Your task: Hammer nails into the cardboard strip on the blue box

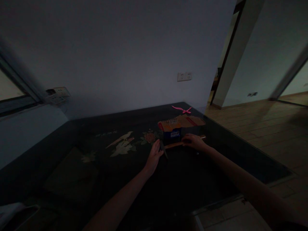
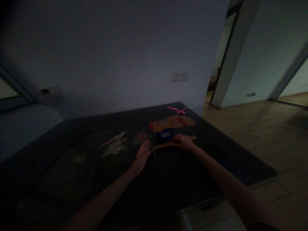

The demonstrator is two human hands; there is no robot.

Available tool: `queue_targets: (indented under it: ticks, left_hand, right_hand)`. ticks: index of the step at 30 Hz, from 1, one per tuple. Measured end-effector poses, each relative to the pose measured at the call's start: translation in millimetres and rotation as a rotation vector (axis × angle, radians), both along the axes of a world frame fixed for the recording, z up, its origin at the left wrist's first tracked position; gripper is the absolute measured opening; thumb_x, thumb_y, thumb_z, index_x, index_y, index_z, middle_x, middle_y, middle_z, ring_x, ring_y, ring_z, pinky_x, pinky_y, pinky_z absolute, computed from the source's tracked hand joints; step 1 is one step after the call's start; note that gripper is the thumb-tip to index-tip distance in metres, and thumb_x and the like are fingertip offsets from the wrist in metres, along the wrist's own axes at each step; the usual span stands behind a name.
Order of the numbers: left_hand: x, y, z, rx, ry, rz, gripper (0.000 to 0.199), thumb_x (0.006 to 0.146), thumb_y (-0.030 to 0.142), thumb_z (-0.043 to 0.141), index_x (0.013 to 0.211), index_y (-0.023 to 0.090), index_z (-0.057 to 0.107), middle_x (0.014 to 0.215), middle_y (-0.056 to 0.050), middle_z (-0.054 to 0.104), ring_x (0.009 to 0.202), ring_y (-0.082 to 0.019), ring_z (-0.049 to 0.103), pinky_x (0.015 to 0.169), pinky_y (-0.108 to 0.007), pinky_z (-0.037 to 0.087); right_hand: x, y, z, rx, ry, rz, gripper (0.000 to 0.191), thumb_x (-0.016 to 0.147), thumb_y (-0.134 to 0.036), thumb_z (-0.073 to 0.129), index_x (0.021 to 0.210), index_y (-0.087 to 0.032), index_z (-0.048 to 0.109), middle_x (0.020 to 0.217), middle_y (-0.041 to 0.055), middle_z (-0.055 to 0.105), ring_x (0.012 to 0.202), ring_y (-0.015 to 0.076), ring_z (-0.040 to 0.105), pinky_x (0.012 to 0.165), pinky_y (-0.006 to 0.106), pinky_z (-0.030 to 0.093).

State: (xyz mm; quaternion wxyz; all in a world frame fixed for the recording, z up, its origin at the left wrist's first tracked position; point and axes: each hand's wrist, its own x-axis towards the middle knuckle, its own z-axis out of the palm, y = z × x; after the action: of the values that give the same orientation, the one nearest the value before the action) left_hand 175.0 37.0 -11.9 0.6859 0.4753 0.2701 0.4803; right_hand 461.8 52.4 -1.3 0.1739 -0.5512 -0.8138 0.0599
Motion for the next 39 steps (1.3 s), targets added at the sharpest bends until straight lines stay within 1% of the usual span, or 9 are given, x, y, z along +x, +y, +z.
queue_targets:
  ticks: [10,16,20,26,29,32,35,37,39]
  left_hand:
    - [0,2,-1.5,0.005,-0.029,-0.030,0.063,0.068,0.020,0.066,0.126,0.027,0.045,0.148,-0.005,0.024,0.137,-0.023,0.016,0.111,-0.038,0.016]
    - [1,6,-8.2,0.040,-0.034,-0.031,0.063,0.066,0.021,0.067,0.126,0.026,0.047,0.147,-0.006,0.027,0.137,-0.025,0.017,0.111,-0.040,0.015]
    - [1,7,-10.3,0.061,-0.022,-0.031,0.062,0.067,0.022,0.066,0.126,0.026,0.046,0.148,-0.006,0.025,0.138,-0.023,0.015,0.112,-0.039,0.014]
    - [2,9,-14.9,0.072,-0.017,-0.029,0.065,0.067,0.022,0.066,0.127,0.026,0.042,0.149,-0.006,0.021,0.137,-0.024,0.016,0.111,-0.038,0.017]
    - [-1,12,-18.9,0.106,-0.005,0.047,0.062,0.067,0.021,0.065,0.125,0.024,0.042,0.147,-0.008,0.026,0.136,-0.024,0.022,0.109,-0.038,0.022]
    - [-8,15,-15.2,0.120,0.026,0.205,0.050,0.071,0.021,0.062,0.118,0.020,0.047,0.138,-0.011,0.039,0.130,-0.023,0.034,0.108,-0.037,0.025]
    - [-15,11,-0.4,0.056,-0.019,0.339,0.039,0.078,0.026,0.056,0.116,0.021,0.048,0.134,-0.009,0.044,0.127,-0.020,0.038,0.107,-0.035,0.026]
    - [-19,3,11.9,-0.013,-0.070,0.373,0.039,0.082,0.030,0.053,0.120,0.024,0.046,0.136,-0.006,0.044,0.129,-0.018,0.037,0.107,-0.034,0.027]
    - [-24,-7,20.4,-0.075,-0.110,0.342,0.045,0.083,0.035,0.051,0.126,0.029,0.041,0.138,-0.003,0.042,0.130,-0.018,0.035,0.107,-0.034,0.028]
  right_hand:
    - [4,9,-6.9,-0.003,-0.001,0.032,0.030,0.077,-0.043,0.060,0.099,-0.023,0.066,0.102,0.0081,0.061,0.097,0.0246,0.054,0.083,0.038,0.041]
    - [6,11,-10.8,-0.030,0.002,0.031,0.032,0.077,-0.045,0.059,0.099,-0.023,0.065,0.104,0.0086,0.060,0.100,0.0257,0.053,0.085,0.041,0.039]
    - [6,12,-11.5,-0.043,0.014,0.018,0.032,0.076,-0.045,0.060,0.099,-0.025,0.065,0.106,0.0086,0.060,0.103,0.0271,0.052,0.087,0.045,0.037]
    - [3,8,-3.9,-0.008,0.101,-0.019,0.032,0.070,-0.046,0.065,0.094,-0.025,0.066,0.101,0.0078,0.062,0.101,0.0283,0.052,0.089,0.049,0.035]
    - [-4,-8,5.8,0.065,0.200,-0.069,0.037,0.069,-0.048,0.066,0.099,-0.025,0.065,0.104,0.0092,0.060,0.102,0.0289,0.050,0.089,0.048,0.036]
    - [-28,-35,14.6,0.148,0.340,-0.117,0.032,0.082,-0.045,0.052,0.101,-0.022,0.063,0.102,0.0112,0.059,0.100,0.0273,0.050,0.087,0.046,0.039]
    - [-78,-56,18.5,0.164,0.479,-0.070,0.029,0.088,-0.040,0.043,0.098,-0.020,0.062,0.096,0.0097,0.060,0.095,0.0237,0.053,0.086,0.041,0.041]
    - [-121,-59,18.7,0.156,0.563,-0.011,0.030,0.089,-0.038,0.043,0.108,-0.022,0.059,0.106,0.0092,0.058,0.103,0.0228,0.051,0.091,0.041,0.039]
    - [-166,-53,17.8,0.134,0.637,0.064,0.039,0.089,-0.038,0.043,0.125,-0.025,0.047,0.124,0.0090,0.049,0.118,0.0228,0.041,0.099,0.043,0.032]
